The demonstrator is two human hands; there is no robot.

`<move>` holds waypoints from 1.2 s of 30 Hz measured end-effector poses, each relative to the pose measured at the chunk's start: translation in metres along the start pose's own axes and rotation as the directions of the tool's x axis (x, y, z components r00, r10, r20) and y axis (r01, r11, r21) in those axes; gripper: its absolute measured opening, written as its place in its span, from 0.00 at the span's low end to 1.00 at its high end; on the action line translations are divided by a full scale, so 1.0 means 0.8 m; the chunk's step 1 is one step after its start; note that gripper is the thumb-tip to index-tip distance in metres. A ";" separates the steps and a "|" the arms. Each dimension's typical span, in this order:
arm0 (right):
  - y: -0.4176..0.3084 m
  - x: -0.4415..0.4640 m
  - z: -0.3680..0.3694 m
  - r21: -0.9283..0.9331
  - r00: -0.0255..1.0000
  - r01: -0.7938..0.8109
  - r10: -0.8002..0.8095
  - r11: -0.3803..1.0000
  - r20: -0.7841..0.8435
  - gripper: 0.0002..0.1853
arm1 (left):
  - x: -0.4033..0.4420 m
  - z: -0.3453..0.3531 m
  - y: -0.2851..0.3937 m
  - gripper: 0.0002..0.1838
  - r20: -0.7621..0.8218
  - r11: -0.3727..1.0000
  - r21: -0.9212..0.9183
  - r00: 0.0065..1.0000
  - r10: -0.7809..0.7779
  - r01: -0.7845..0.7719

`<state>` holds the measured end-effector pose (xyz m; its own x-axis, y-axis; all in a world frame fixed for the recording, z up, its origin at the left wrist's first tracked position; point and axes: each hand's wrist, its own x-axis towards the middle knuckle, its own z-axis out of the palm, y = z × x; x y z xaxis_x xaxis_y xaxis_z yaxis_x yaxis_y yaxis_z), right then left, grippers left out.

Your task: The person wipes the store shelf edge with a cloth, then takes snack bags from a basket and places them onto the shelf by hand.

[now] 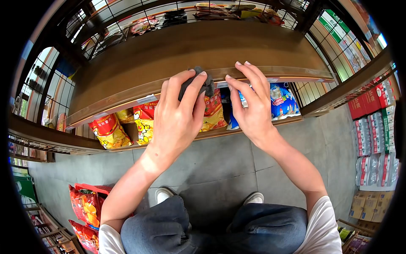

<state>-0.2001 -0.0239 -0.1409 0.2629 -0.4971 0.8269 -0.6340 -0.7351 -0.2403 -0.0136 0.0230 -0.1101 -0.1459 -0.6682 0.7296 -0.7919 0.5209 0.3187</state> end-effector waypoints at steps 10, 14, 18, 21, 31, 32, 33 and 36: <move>0.000 0.000 0.000 0.004 1.000 -0.005 0.005 1.000 -0.002 0.16 | -0.011 -0.009 -0.007 0.24 -0.065 0.992 0.123 0.997 0.031 -0.023; -0.001 0.001 -0.002 -0.006 1.000 -0.011 0.011 1.000 0.005 0.16 | -0.016 -0.011 -0.010 0.24 -0.077 0.987 0.162 0.997 0.019 -0.006; -0.003 0.002 -0.002 -0.014 0.999 -0.030 0.030 0.999 0.012 0.15 | -0.020 -0.015 -0.016 0.26 -0.065 0.971 0.238 0.997 0.037 -0.020; 0.000 0.001 -0.001 -0.008 1.000 -0.008 0.008 1.000 -0.001 0.15 | -0.022 -0.020 -0.013 0.25 -0.056 0.944 0.330 0.998 0.006 0.013; 0.000 0.004 -0.003 -0.006 1.000 -0.010 0.010 1.000 0.006 0.14 | -0.030 -0.012 -0.030 0.25 -0.136 0.956 0.293 0.988 0.077 -0.034; 0.000 0.004 -0.003 -0.015 1.000 -0.010 0.010 1.000 0.003 0.14 | -0.030 -0.010 -0.032 0.25 -0.150 0.955 0.292 0.984 0.092 -0.045; -0.001 0.005 -0.004 -0.023 1.000 -0.010 0.010 1.000 0.000 0.14 | -0.031 -0.009 -0.033 0.25 -0.151 0.954 0.297 0.984 0.091 -0.043; -0.002 0.011 -0.008 -0.095 1.000 0.024 -0.023 0.995 0.015 0.18 | -0.032 -0.009 -0.034 0.26 -0.154 0.962 0.267 0.983 0.098 -0.054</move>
<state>-0.2018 -0.0241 -0.1300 0.2881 -0.4872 0.8244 -0.6939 -0.6995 -0.1709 0.0158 0.0293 -0.1332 -0.1294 -0.5240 0.8418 -0.9125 0.3951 0.1056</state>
